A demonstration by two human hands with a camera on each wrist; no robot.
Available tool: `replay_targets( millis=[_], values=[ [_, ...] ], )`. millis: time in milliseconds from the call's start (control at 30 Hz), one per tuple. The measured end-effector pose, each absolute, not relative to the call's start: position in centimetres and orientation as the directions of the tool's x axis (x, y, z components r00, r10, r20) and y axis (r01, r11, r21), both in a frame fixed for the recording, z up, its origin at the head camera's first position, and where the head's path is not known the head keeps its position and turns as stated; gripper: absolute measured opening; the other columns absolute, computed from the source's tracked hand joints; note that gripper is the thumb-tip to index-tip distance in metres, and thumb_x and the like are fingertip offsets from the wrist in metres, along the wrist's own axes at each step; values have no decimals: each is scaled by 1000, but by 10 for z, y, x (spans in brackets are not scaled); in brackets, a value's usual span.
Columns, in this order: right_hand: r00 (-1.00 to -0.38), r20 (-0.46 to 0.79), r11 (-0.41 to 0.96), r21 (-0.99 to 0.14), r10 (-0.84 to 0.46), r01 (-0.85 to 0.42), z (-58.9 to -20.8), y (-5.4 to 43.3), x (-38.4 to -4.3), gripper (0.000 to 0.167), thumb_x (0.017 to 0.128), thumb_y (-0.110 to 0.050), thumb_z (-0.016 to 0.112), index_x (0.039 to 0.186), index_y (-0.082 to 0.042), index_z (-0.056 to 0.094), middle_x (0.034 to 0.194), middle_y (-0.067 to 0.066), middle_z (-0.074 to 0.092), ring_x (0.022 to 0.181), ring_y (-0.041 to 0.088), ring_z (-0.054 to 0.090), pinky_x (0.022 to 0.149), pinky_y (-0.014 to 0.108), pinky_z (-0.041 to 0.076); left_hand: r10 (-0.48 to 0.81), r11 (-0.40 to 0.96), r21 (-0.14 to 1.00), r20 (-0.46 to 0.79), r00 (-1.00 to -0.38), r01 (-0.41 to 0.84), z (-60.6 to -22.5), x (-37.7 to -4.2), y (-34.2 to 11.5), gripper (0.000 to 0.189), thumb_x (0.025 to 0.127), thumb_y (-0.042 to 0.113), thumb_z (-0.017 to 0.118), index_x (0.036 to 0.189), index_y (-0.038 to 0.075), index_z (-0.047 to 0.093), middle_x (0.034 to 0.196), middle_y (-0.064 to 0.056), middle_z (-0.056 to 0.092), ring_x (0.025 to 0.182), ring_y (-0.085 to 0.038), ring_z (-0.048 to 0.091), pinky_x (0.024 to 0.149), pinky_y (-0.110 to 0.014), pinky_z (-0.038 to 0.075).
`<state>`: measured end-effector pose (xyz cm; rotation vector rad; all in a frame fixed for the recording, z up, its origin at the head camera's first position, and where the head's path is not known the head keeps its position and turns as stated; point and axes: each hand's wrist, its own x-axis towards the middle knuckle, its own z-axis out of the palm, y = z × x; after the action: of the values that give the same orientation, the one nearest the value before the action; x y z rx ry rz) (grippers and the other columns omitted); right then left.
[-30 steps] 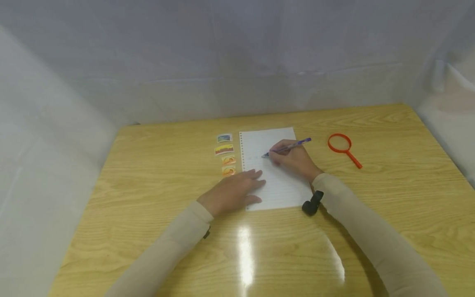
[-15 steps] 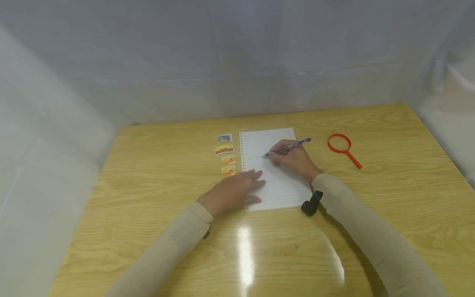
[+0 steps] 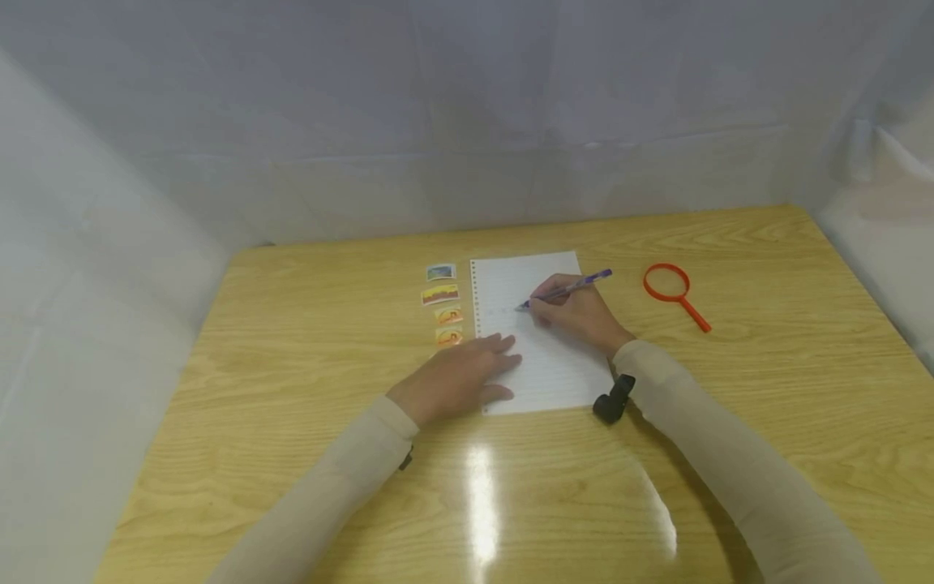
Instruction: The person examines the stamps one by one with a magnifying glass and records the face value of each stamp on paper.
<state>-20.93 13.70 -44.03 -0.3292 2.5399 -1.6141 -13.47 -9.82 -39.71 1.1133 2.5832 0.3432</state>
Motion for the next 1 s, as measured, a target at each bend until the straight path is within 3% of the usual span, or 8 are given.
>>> replay_targets(
  millis=[1000],
  values=[
    [-972,11,395,-913,-237,-107,-440,136,-210,13,92,-12,73,100,-2,72,90,12,73,84,23,68,86,34,53,739,667,333,-180,-649,667,-398,-134,-100,54,102,36,61,148,10,52,160,-12,37,148,-30,33,120,-43,30]
  ],
)
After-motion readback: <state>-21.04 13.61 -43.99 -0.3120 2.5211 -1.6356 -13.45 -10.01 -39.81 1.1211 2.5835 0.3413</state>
